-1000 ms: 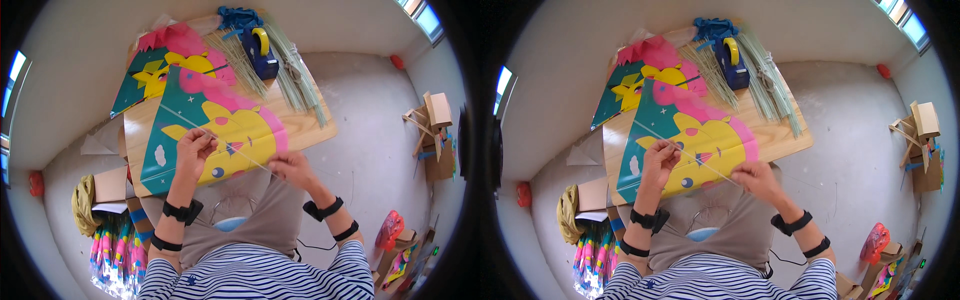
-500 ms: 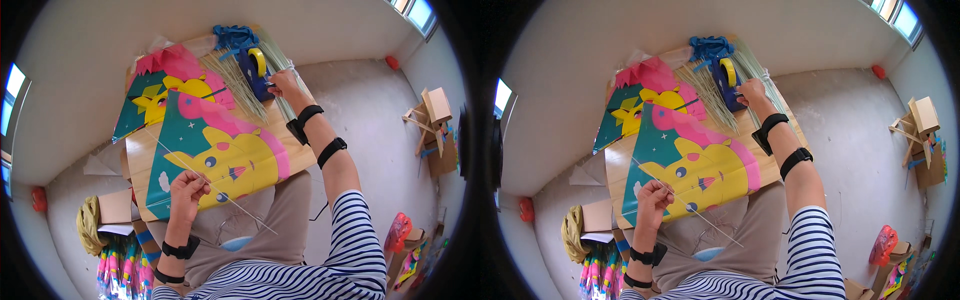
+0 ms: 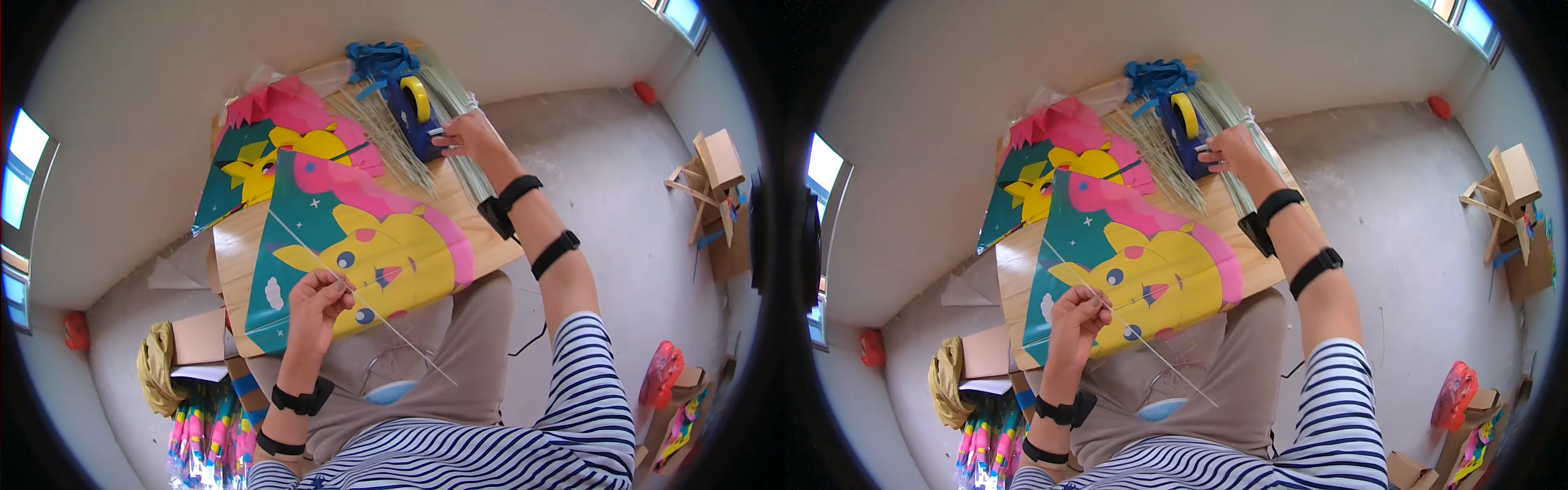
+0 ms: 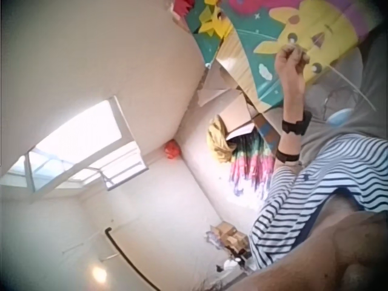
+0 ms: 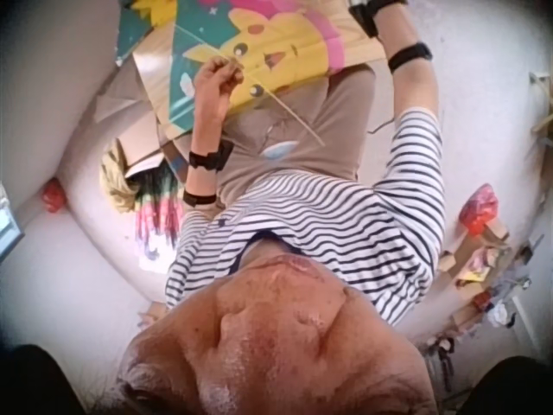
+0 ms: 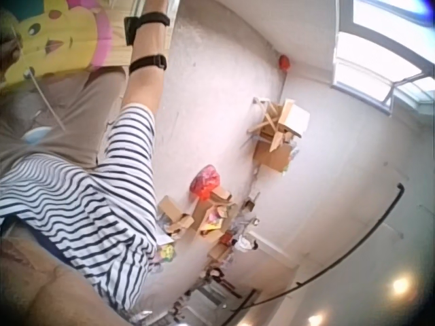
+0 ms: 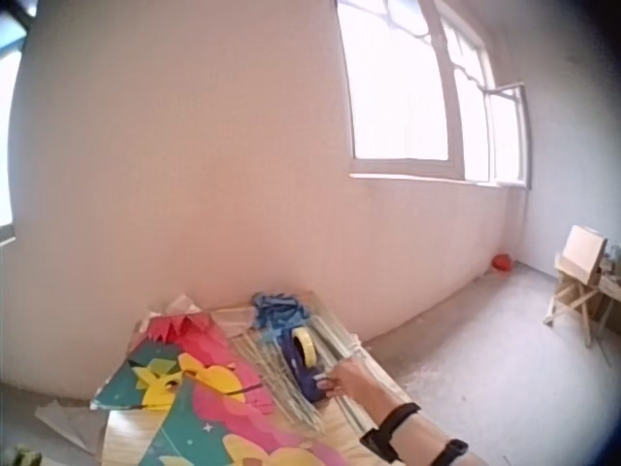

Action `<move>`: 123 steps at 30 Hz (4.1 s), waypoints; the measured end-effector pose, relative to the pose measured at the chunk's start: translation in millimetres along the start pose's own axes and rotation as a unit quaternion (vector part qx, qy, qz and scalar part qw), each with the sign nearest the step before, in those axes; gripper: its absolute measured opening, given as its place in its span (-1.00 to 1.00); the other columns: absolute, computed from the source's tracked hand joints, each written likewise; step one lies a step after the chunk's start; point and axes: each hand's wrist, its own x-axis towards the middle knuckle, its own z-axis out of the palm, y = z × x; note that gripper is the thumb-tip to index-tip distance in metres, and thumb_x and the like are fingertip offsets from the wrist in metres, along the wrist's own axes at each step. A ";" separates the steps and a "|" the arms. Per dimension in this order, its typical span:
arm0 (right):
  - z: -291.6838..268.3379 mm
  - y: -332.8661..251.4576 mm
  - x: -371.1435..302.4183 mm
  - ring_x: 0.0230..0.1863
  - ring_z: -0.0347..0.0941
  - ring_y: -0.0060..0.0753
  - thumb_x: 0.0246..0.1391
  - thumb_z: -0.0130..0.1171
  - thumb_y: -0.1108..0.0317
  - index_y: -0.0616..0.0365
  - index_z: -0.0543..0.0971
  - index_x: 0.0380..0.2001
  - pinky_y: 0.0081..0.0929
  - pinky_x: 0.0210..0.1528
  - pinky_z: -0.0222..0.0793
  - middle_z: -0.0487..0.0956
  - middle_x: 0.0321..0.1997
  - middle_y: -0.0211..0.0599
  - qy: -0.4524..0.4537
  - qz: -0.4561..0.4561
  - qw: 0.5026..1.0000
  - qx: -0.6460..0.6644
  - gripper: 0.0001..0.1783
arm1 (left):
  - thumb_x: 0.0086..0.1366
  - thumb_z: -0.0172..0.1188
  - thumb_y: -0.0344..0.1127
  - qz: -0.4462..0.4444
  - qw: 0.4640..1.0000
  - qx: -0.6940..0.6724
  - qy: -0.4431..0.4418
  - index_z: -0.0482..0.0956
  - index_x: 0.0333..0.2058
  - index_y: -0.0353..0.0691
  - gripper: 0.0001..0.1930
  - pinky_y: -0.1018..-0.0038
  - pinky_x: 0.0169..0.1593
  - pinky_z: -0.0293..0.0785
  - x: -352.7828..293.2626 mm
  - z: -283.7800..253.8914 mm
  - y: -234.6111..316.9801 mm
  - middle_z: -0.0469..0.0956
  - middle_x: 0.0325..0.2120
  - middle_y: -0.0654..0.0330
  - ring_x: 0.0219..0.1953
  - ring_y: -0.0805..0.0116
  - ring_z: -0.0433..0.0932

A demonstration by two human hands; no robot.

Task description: The person is assembling a Pikachu-themed kite by attaching sticks and structural components to the plastic film.

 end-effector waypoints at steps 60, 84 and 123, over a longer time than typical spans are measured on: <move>-142.5 86.7 -395.0 -0.58 0.37 -0.64 0.02 0.22 0.64 0.39 0.50 -0.15 -0.66 -0.52 0.33 0.51 -0.52 -0.39 0.071 0.041 0.994 0.068 -0.72 | 0.33 0.19 -0.46 -0.174 0.960 0.126 -0.178 0.46 -0.30 -0.28 -0.92 0.49 -0.35 0.55 136.8 146.4 -76.9 0.53 -0.44 0.14 -0.40 0.32 0.58; -142.6 95.6 -392.4 -0.59 0.40 -0.61 0.00 0.20 0.65 0.36 0.51 -0.24 -0.64 -0.54 0.33 0.57 -0.51 -0.29 0.070 0.059 0.993 0.074 -0.79 | 0.32 0.14 -0.52 -0.183 0.961 0.130 -0.160 0.48 -0.30 -0.25 -0.96 0.44 -0.33 0.58 124.8 160.6 -97.6 0.54 -0.45 0.17 -0.39 0.32 0.59; -148.6 141.1 -369.2 -0.59 0.40 -0.59 -0.06 0.25 0.66 0.37 0.58 -0.31 -0.64 -0.52 0.31 0.60 -0.49 -0.28 0.083 0.185 0.971 0.124 -0.82 | 0.11 0.31 -0.46 0.092 0.906 0.410 -0.050 0.59 -0.45 -0.31 -0.93 0.50 -0.54 0.45 338.4 240.4 -14.1 0.61 -0.57 0.15 -0.59 0.36 0.61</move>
